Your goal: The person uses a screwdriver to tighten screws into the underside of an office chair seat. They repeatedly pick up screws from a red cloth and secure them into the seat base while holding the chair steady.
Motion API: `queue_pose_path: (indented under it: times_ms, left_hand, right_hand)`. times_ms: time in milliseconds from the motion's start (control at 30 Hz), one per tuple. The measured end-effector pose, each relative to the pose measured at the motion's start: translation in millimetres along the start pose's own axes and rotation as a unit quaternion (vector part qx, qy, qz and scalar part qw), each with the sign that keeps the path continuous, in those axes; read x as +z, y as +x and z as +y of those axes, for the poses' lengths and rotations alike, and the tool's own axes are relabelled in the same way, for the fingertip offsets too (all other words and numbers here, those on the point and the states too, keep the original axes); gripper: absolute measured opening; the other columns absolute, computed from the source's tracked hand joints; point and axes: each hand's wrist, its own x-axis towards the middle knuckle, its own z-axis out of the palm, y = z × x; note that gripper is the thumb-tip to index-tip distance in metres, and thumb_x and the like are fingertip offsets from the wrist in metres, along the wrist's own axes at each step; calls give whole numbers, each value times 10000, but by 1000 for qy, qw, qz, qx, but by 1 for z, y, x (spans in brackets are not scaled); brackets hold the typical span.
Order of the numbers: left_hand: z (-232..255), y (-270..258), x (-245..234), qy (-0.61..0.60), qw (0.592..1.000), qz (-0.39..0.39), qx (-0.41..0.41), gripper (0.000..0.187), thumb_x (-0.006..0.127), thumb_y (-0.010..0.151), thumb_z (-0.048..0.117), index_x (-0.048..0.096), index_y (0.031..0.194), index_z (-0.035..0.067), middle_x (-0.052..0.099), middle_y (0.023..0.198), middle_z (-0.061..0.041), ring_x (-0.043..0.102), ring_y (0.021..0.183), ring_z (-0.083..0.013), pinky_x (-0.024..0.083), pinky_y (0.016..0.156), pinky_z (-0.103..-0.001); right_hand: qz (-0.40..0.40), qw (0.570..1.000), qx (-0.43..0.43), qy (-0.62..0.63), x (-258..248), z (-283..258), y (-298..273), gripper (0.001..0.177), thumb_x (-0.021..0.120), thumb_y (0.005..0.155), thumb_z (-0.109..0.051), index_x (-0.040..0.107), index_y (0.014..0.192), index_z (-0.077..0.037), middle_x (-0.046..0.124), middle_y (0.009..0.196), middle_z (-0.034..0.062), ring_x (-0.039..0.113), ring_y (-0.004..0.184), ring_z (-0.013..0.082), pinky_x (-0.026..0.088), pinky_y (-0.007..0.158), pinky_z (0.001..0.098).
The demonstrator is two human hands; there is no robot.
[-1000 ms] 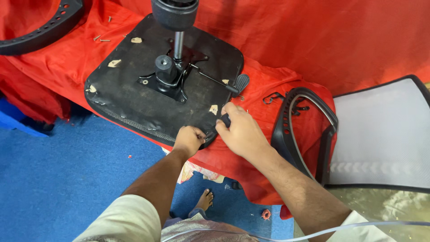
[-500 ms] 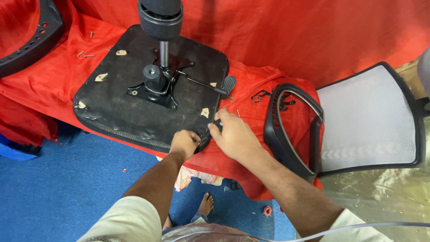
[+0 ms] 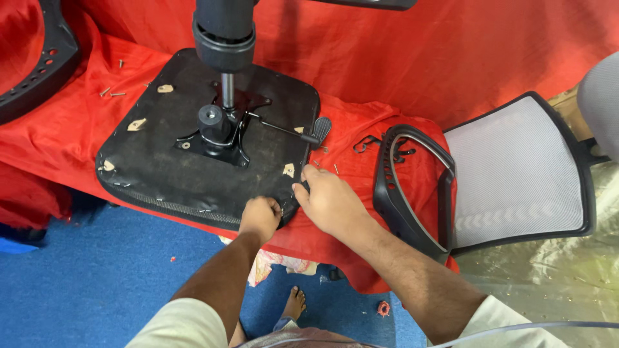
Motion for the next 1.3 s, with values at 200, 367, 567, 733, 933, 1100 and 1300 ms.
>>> queue_pose_path:
  times_ms: [200, 367, 567, 733, 933, 1100, 1300]
  left_hand:
    - [2, -2, 2, 10, 1000, 15, -9, 69, 706, 785, 108, 768, 814, 97, 724, 1016, -108, 635, 1056, -351, 527, 937, -447]
    - [0, 0, 1, 18, 1000, -7, -11, 93, 722, 795, 118, 784, 864, 118, 721, 1029, -105, 641, 1072, -343, 534, 946, -435]
    - [-4, 1, 5, 9, 999, 12, 29, 132, 736, 784, 125, 815, 888, 139, 729, 1026, -122, 645, 1058, -357, 532, 948, -435]
    - [-11, 5, 8, 0, 1000, -1, 30, 111, 726, 810, 128, 815, 876, 133, 743, 963, -147, 660, 999, -375, 539, 943, -441]
    - [-17, 5, 12, -21, 997, 27, 72, 105, 698, 801, 69, 788, 844, 103, 738, 935, -140, 663, 977, -375, 539, 913, -452]
    - [-18, 4, 13, -18, 998, 19, 64, 117, 703, 792, 32, 778, 851, 98, 735, 953, -108, 648, 1016, -354, 531, 920, -431]
    - [-14, 4, 9, -23, 999, 1, 47, 135, 710, 797, 11, 786, 873, 94, 729, 987, -108, 640, 1039, -343, 526, 933, -420]
  right_hand:
    - [32, 994, -91, 58, 1, 4, 3, 336, 756, 822, -113, 600, 1091, 15, 690, 1052, 244, 675, 988, 428, 538, 840, 460]
    - [-46, 992, 26, 115, -6, 7, 3, 370, 781, 797, -89, 630, 1133, -56, 691, 983, 173, 711, 859, 333, 555, 783, 389]
    - [-18, 979, -42, 196, -12, 14, -9, 307, 742, 803, 31, 671, 1089, -55, 704, 980, 103, 709, 838, 169, 584, 740, 308]
    - [-30, 967, 123, 219, -16, 17, -19, 320, 734, 857, -6, 696, 1157, -109, 712, 833, 24, 624, 673, 62, 526, 604, 266]
    - [-15, 956, 175, 235, -23, 20, -29, 310, 732, 870, -4, 699, 1162, -103, 698, 891, -5, 578, 661, 43, 494, 583, 250]
    - [-15, 958, 173, 230, -24, 22, -32, 306, 718, 873, -3, 685, 1163, -94, 713, 933, -18, 627, 695, 14, 520, 623, 218]
    - [-48, 965, 164, 200, -25, 24, -27, 338, 719, 869, 20, 705, 1184, -103, 699, 905, 40, 564, 663, 69, 491, 603, 264]
